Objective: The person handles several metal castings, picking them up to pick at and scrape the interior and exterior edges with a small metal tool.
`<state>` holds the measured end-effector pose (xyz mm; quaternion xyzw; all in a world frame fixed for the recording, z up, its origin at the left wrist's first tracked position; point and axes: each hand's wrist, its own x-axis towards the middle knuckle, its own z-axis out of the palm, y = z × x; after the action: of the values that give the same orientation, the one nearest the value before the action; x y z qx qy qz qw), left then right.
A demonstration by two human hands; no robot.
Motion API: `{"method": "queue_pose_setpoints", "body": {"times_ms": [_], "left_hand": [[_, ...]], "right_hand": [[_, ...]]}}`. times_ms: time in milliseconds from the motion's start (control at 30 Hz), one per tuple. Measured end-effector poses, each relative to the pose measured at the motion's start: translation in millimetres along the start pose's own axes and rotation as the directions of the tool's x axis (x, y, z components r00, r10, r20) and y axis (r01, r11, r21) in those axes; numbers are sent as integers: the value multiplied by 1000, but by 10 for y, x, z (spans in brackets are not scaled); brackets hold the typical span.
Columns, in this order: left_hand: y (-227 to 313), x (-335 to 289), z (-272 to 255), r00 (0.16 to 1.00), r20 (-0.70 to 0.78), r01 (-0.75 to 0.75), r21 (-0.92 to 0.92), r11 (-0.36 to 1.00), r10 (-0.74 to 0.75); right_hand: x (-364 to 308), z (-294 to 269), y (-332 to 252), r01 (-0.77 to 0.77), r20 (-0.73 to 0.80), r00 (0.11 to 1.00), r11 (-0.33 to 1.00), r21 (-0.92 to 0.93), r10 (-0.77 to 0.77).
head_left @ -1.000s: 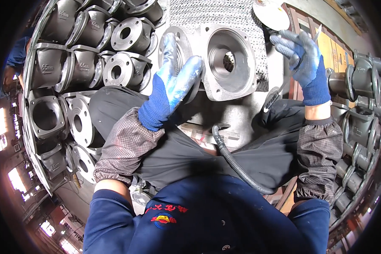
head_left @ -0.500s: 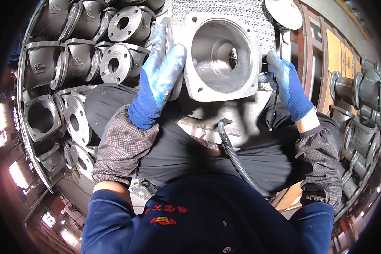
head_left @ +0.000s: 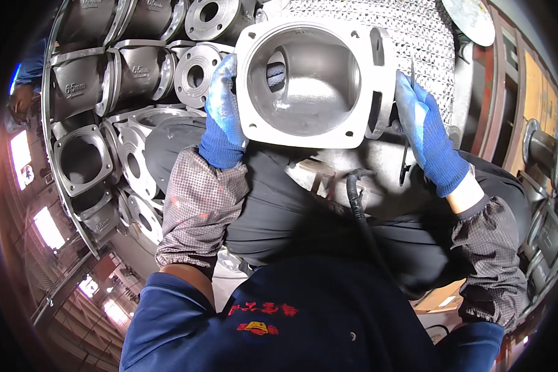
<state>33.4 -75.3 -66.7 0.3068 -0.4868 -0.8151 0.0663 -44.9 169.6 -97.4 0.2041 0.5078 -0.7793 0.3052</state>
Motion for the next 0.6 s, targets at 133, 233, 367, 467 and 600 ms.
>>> {"method": "queue_pose_setpoints", "body": {"times_ms": [133, 233, 367, 467, 600], "left_hand": [[10, 65, -49, 990, 34, 138, -256, 957, -134], [-17, 68, -106, 996, 42, 84, -193, 978, -77], [-31, 56, -95, 996, 87, 48, -211, 976, -30], [-33, 59, -32, 994, 69, 95, -284, 954, -79], [-98, 22, -162, 999, -40, 22, -219, 976, -31]], "right_hand": [[28, -87, 36, 26, 195, 980, 1000, 13, -28], [-24, -44, -1, 45, 302, 953, 988, -148, 1], [32, -246, 152, 67, 384, 923, 996, -64, -38], [7, -233, 188, 26, 371, 924, 984, 175, -91], [-136, -107, 91, 287, 353, 922, 893, -348, -159]]}}
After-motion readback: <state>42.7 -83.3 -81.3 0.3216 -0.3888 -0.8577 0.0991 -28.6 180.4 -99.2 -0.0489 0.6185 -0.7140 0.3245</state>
